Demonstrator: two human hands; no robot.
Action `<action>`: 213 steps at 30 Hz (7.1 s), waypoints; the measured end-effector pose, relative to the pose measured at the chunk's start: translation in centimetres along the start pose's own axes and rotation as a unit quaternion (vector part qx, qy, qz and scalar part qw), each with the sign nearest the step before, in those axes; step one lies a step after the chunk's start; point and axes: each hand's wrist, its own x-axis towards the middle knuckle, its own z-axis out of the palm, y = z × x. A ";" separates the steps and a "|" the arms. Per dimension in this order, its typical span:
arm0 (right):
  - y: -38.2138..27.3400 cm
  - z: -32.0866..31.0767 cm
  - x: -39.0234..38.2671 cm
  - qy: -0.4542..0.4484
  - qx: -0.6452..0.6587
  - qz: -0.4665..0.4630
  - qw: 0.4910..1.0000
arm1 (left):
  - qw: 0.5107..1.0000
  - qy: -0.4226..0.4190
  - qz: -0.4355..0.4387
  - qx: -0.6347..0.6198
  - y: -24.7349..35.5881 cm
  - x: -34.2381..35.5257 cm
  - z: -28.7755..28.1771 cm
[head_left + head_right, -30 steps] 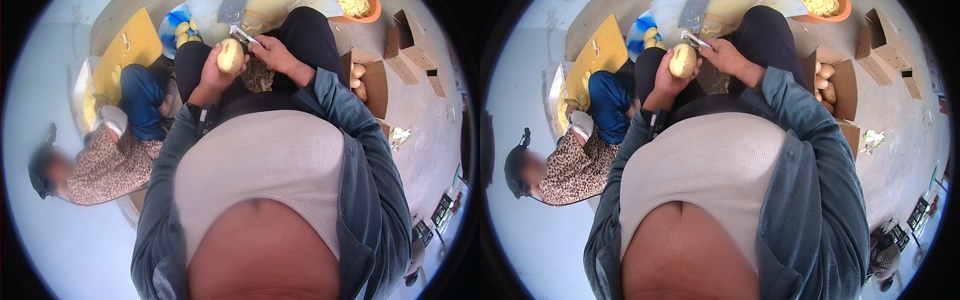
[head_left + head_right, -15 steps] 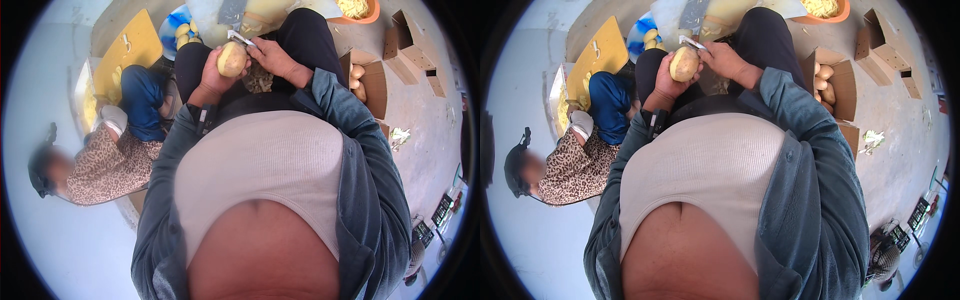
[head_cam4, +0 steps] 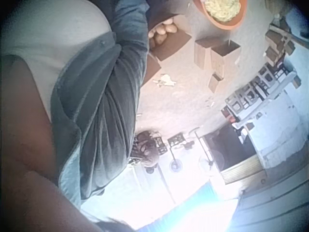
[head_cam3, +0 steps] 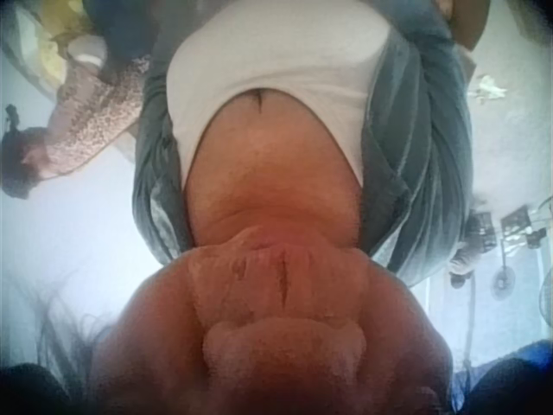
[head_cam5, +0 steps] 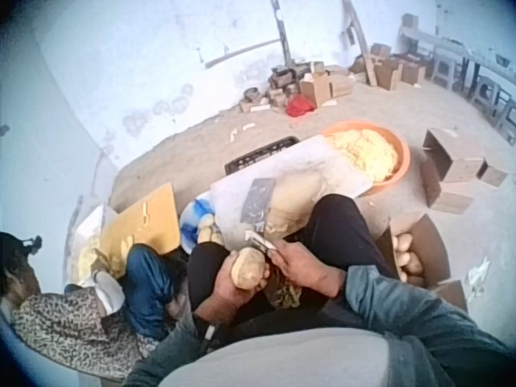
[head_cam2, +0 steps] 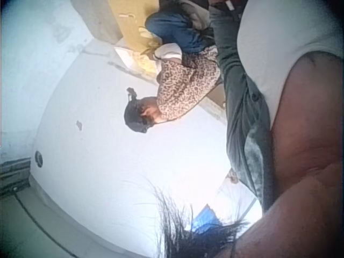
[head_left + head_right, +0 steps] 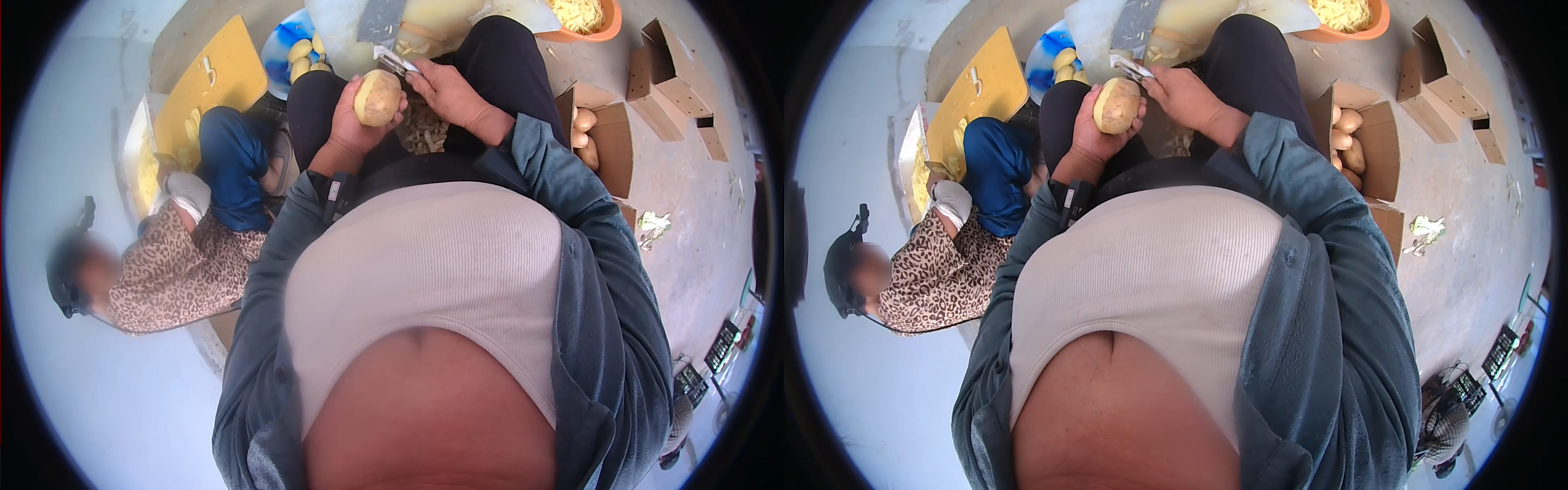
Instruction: The person sits on the floor and peels potatoes using a handheld peeler. They rotate each potato to remove the skin and place the peeled potatoes into a nearby bowl.
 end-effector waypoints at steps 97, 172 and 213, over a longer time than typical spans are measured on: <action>-2.4 0.7 2.4 -0.028 -0.072 0.016 0.997 | 1.000 -0.002 0.019 0.021 3.2 -0.9 0.9; -1.4 0.3 1.9 -0.104 0.129 0.162 0.973 | 0.996 0.045 0.063 0.051 1.7 -0.4 1.5; -5.5 1.3 2.7 -0.068 0.073 0.069 0.993 | 0.996 0.042 0.069 0.049 4.5 -4.3 2.6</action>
